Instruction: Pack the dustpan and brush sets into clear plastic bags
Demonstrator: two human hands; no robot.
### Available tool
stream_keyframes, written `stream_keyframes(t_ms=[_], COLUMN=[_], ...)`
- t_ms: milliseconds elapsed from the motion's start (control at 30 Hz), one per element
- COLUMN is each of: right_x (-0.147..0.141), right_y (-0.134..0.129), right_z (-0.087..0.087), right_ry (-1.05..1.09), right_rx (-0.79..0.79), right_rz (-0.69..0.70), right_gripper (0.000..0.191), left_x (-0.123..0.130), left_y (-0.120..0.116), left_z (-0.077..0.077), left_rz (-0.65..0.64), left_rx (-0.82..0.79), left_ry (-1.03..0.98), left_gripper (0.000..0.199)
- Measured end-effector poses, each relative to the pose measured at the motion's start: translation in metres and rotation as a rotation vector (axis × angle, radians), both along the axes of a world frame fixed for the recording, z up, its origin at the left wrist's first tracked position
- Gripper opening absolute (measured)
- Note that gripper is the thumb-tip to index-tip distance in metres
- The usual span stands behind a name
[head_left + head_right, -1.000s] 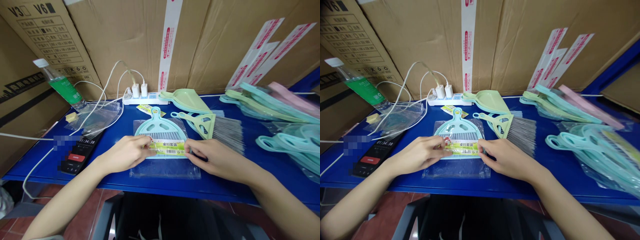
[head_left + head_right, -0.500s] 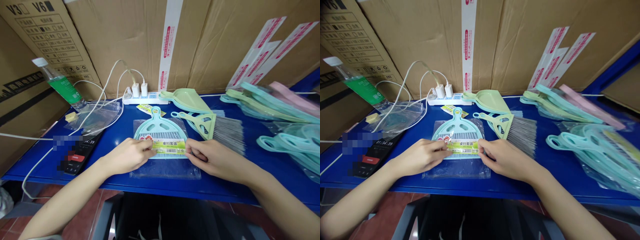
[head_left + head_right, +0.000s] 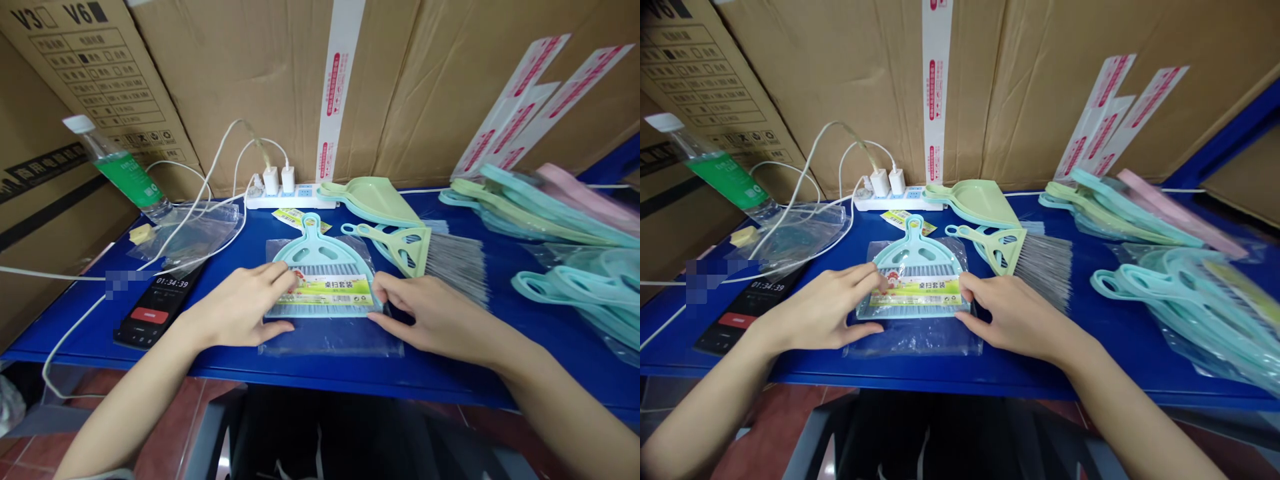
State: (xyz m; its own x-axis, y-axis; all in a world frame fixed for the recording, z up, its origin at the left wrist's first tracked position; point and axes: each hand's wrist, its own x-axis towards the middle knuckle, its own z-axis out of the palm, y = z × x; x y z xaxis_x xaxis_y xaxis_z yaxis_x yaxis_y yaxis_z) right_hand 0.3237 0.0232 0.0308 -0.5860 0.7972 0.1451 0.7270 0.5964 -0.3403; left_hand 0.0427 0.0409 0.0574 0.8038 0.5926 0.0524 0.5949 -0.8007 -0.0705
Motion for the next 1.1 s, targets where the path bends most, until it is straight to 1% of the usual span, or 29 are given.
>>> stream_keyframes(t_ms=[100, 200, 300, 367, 467, 567, 700, 800, 900, 1033, 1100], right_x=[0.000, 0.000, 0.000, 0.000, 0.000, 0.001, 0.002, 0.003, 0.002, 0.003, 0.003], right_y=[0.000, 0.000, 0.000, 0.000, 0.000, 0.001, 0.001, 0.001, 0.000, 0.000, 0.000], right_z=[0.000, 0.001, 0.001, 0.001, 0.000, -0.001, -0.002, -0.001, 0.000, 0.002, 0.002], right_ry=[-0.015, -0.013, -0.007, -0.006, -0.004, -0.003, -0.008, 0.004, 0.020, 0.029, 0.045], right_rx=[-0.006, -0.022, -0.039, -0.054, -0.070, -0.067, -0.010, 0.043, 0.069, 0.092, 0.113], right_rz=[-0.005, -0.009, -0.013, -0.006, 0.010, 0.026, 0.042, 0.045, 0.059, 0.084, 0.094], right_gripper=[0.022, 0.025, 0.026, 0.026, 0.026, 0.026, 0.025, 0.015, 0.003, 0.009, 0.011], left_x=[-0.002, -0.002, 0.000, 0.001, 0.002, 0.002, 0.001, 0.000, -0.002, -0.005, -0.006], left_y=[0.001, 0.001, 0.000, -0.001, -0.001, 0.000, 0.001, 0.001, 0.002, 0.002, 0.003], left_z=[0.005, 0.006, 0.009, 0.011, 0.013, 0.012, 0.011, 0.009, 0.006, 0.003, 0.002], left_rz=[0.122, 0.212, 0.286, 0.303, 0.286, 0.274, 0.257, 0.232, 0.153, -0.006, -0.037], left_rx=[-0.001, -0.038, -0.072, -0.105, -0.138, -0.140, -0.125, -0.110, -0.082, -0.039, -0.007], left_ry=[0.090, 0.165, 0.227, 0.261, 0.280, 0.284, 0.269, 0.247, 0.178, 0.053, 0.027], left_gripper=[0.034, 0.032, 0.031, 0.027, 0.021, 0.019, 0.017, 0.016, 0.013, 0.021, 0.023])
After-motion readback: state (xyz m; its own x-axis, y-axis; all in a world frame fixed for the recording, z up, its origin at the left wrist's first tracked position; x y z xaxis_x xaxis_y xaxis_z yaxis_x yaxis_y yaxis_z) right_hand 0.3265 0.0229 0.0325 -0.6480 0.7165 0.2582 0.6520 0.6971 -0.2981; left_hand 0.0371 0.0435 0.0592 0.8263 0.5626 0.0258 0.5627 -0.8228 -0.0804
